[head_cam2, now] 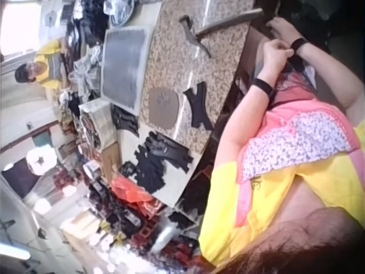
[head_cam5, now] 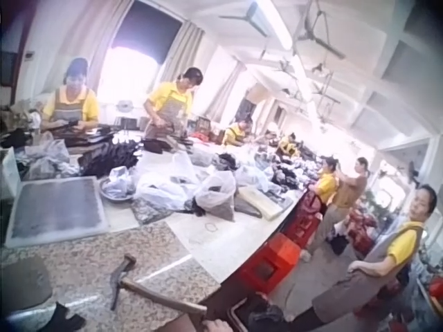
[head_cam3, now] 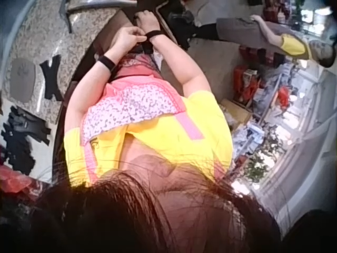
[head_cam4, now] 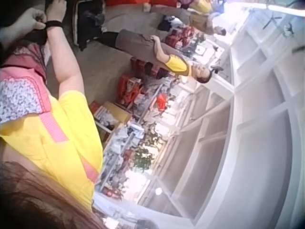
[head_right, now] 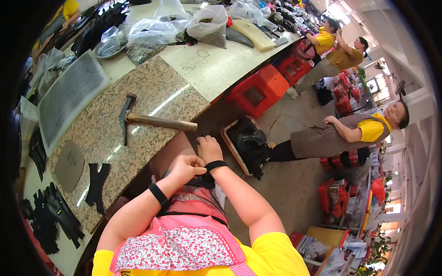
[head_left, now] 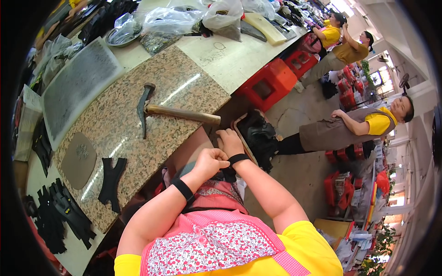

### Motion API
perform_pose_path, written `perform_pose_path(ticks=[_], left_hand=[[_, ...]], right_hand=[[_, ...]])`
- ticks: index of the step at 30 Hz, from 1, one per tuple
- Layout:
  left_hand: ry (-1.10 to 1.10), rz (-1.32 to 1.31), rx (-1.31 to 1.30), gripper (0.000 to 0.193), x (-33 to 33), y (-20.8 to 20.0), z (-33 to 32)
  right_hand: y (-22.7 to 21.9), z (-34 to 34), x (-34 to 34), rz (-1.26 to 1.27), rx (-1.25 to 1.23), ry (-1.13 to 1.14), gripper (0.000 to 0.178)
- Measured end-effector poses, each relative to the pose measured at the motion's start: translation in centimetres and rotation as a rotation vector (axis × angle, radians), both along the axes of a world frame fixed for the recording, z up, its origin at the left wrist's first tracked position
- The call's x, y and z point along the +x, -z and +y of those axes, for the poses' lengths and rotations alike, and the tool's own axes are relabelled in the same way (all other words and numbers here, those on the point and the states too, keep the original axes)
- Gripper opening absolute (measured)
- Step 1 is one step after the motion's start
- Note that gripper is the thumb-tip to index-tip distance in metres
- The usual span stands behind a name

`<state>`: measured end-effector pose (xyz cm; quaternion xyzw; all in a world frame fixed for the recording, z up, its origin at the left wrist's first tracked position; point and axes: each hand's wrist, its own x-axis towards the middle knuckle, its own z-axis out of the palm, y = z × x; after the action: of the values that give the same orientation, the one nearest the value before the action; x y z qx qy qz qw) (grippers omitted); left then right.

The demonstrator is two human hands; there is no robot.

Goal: The recorder uses a hammer to attach small metal components to black shoe parts on a stone workbench in a factory setting.

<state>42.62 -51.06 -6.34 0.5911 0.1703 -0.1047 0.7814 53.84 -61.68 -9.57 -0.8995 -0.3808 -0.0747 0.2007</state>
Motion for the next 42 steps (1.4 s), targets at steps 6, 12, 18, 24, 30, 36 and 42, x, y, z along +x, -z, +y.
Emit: perform_pose_path(ticks=[6, 12, 18, 24, 30, 36, 42], left_hand=[[0.073, -0.044, -0.034, 0.011, -0.4, -0.3, -0.1], [0.129, 0.062, -0.110, 0.020, -0.9, -0.3, 0.3], [0.140, 0.082, -0.110, 0.016, -1.1, -0.7, 0.7], [0.179, 0.116, -0.081, 0.014, -1.0, -0.7, 0.9], [0.167, 0.108, -0.087, 0.014, -1.0, -0.5, 1.0], [0.177, 0.100, -0.046, 0.013, -0.8, -0.5, 0.6], [0.145, 0.142, -0.121, 0.015, 0.9, 1.1, -0.1]], right_hand=[[0.5, -0.5, -0.5, 0.424, 0.092, 0.134, 0.023], [1.8, -0.7, -0.8, 0.790, 0.298, 0.227, 0.022], [1.4, -0.5, -1.3, 1.061, 0.492, 0.296, 0.021], [1.0, -0.5, -1.6, 1.239, 0.548, 0.341, 0.025], [1.0, -0.3, -1.8, 1.227, 0.545, 0.299, 0.023], [2.6, -0.8, -1.1, 1.346, 0.595, 0.329, 0.023], [4.5, -1.3, -0.1, 1.720, 0.978, 0.679, 0.034]])
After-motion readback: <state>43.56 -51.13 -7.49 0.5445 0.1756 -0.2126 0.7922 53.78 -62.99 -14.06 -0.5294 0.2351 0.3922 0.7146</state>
